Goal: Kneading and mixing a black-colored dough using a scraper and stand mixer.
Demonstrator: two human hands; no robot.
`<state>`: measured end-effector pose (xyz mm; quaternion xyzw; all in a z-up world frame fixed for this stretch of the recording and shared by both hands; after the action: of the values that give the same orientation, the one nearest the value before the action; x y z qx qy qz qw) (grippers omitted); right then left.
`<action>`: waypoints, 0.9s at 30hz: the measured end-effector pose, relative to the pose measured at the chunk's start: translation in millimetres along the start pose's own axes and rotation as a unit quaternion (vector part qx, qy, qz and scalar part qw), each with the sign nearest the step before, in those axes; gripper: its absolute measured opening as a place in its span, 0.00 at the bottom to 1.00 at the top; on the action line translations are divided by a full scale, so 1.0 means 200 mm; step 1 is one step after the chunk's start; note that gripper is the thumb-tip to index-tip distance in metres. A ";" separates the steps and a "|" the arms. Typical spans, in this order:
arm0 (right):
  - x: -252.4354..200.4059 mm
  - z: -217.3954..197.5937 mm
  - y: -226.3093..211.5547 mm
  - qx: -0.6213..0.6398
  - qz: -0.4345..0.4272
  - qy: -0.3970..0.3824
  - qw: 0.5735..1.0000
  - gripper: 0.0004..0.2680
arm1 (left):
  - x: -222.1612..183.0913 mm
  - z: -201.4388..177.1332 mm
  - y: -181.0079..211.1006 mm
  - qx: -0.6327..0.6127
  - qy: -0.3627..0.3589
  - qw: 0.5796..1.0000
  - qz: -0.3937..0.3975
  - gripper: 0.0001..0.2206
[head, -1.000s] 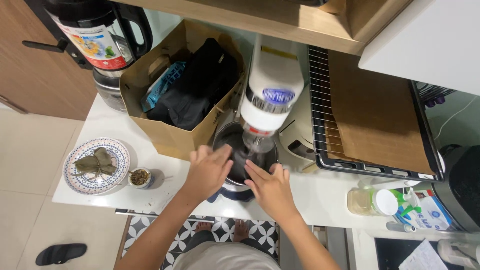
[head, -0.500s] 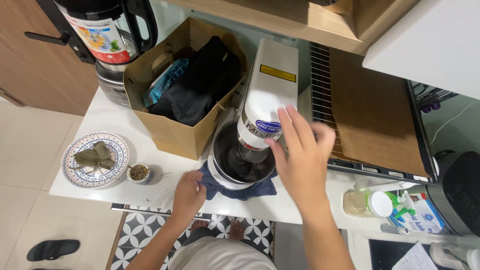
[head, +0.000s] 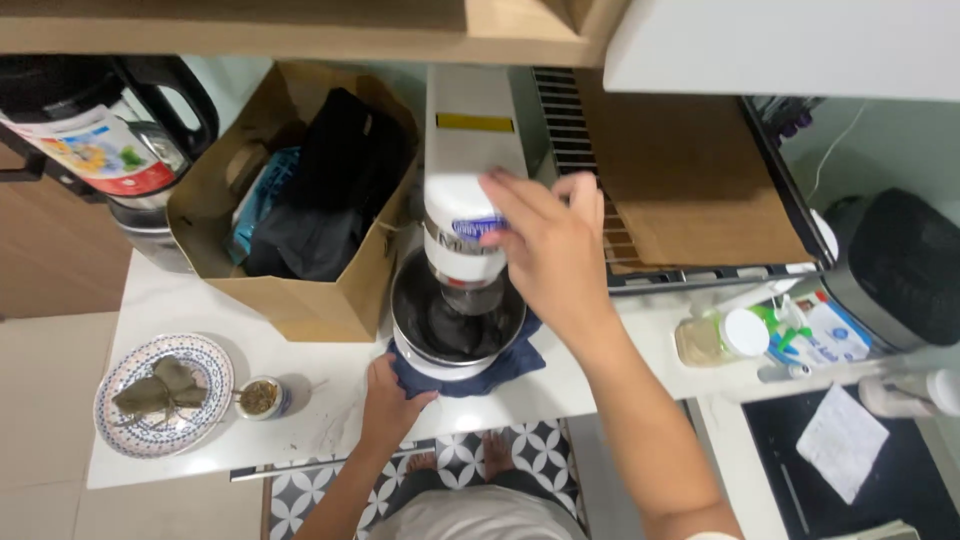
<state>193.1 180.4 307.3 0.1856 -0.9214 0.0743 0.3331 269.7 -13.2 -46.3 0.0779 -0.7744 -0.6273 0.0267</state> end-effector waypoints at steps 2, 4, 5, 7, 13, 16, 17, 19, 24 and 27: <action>0.02 0.01 0.02 0.009 -0.006 0.000 1.000 0.19 | -0.01 0.01 -0.01 0.013 0.000 0.999 0.036 0.40; 0.06 0.02 0.03 0.040 0.000 -0.005 0.999 0.17 | -0.01 0.00 -0.03 0.065 0.027 0.987 0.145 0.45; 0.06 0.01 0.03 0.043 -0.002 -0.006 0.999 0.17 | 0.01 0.00 -0.13 0.066 0.030 0.987 0.143 0.45; 0.09 0.00 0.02 0.034 -0.007 -0.016 0.999 0.18 | 0.09 0.01 -0.38 -0.036 0.027 0.998 0.040 0.38; 0.10 0.02 0.03 0.016 0.002 -0.023 1.000 0.19 | 0.03 0.03 -0.11 -0.312 0.011 0.946 -0.090 0.23; 0.11 0.03 0.03 0.027 0.012 -0.012 0.999 0.19 | 0.07 0.07 -0.17 -0.182 0.090 0.968 -0.148 0.16; 0.13 0.03 0.04 0.025 0.010 -0.009 1.000 0.19 | 0.11 0.07 -0.16 -0.184 0.090 0.968 -0.145 0.16; 0.14 0.04 0.05 0.014 -0.015 -0.008 1.000 0.18 | 0.13 0.05 -0.17 -0.157 0.116 0.955 -0.224 0.16; 0.25 0.10 0.14 0.034 0.003 -0.015 0.999 0.18 | 0.14 0.03 -0.09 -0.143 0.091 0.945 -0.281 0.17; 0.33 0.16 0.22 0.053 -0.007 -0.005 0.999 0.17 | 0.15 0.03 -0.11 -0.140 0.084 0.944 -0.288 0.17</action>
<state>110.1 193.1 324.3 0.2097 -0.9167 0.1201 0.3183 241.4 -16.2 -71.8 0.3455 -0.6182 -0.7015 -0.0797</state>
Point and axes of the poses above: each hand's wrist, its own x-axis towards the middle knuckle, its own z-axis out of the palm, y = z × x, the point moved 2 cm from there along x, towards the middle knuckle, and after that the axes turned 15 degrees about -x, right-handed, at the moved point
